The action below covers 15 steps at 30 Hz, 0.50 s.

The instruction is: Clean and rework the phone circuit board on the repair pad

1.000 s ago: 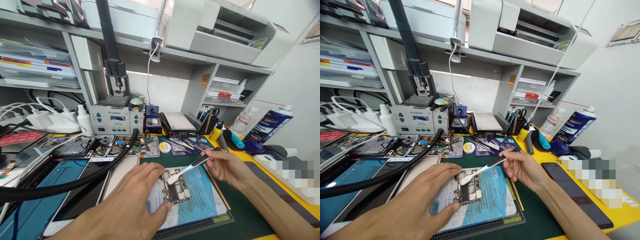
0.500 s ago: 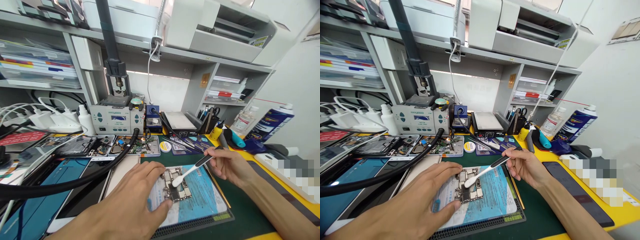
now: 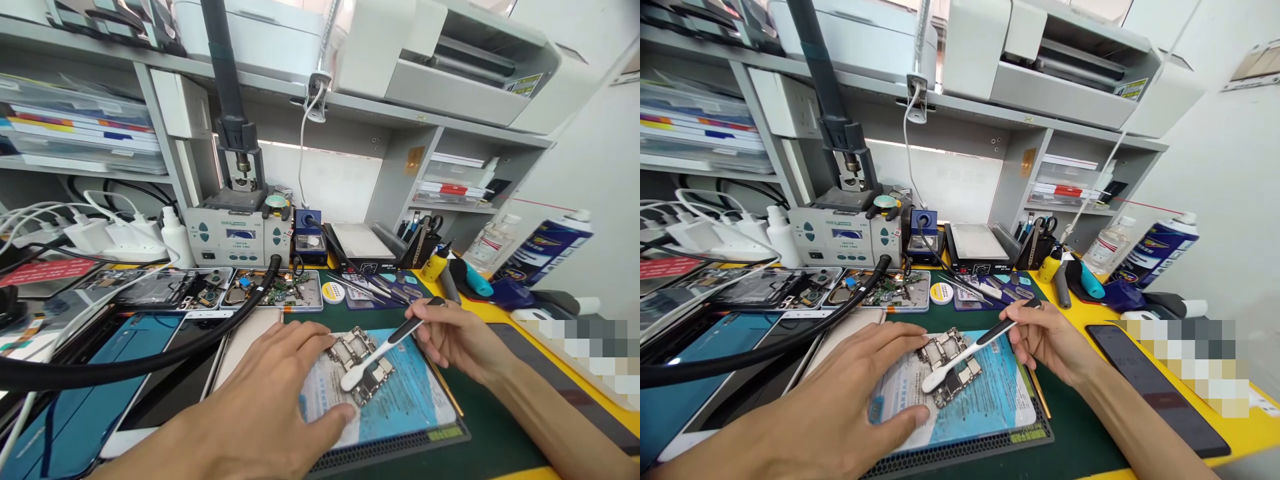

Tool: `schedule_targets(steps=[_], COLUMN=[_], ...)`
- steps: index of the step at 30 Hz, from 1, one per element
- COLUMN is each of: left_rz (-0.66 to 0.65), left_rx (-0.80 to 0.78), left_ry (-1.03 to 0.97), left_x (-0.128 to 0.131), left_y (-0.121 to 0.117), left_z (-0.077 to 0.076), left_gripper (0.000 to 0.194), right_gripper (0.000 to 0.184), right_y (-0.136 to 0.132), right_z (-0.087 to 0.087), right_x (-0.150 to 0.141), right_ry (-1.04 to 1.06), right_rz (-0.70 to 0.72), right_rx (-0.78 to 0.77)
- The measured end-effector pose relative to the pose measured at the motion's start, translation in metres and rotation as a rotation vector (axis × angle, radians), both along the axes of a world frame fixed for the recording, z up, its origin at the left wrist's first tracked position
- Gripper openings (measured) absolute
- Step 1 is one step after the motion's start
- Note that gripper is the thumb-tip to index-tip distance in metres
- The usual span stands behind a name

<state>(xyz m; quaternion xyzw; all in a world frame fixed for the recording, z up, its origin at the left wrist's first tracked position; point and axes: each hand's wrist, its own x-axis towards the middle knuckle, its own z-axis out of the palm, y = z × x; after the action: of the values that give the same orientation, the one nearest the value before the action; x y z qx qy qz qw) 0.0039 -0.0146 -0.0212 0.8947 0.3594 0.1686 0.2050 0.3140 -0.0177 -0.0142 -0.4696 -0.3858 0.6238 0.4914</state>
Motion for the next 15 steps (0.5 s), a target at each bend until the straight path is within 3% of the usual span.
schedule_targets(steps=[10,15], left_rz=[0.108,0.132], left_rx=[-0.014,-0.008], left_ry=[-0.07,-0.067], left_x=[0.011,0.014], left_y=[-0.004,-0.006], left_z=[-0.004,-0.003], left_gripper=[0.046,0.054], right_gripper=[0.025,0.026], right_y=[0.0,-0.004], right_z=[-0.002,0.001], right_x=[-0.002,-0.006], right_ry=[-0.013,-0.013], right_rz=[0.065,0.067], right_rx=[-0.011,-0.019])
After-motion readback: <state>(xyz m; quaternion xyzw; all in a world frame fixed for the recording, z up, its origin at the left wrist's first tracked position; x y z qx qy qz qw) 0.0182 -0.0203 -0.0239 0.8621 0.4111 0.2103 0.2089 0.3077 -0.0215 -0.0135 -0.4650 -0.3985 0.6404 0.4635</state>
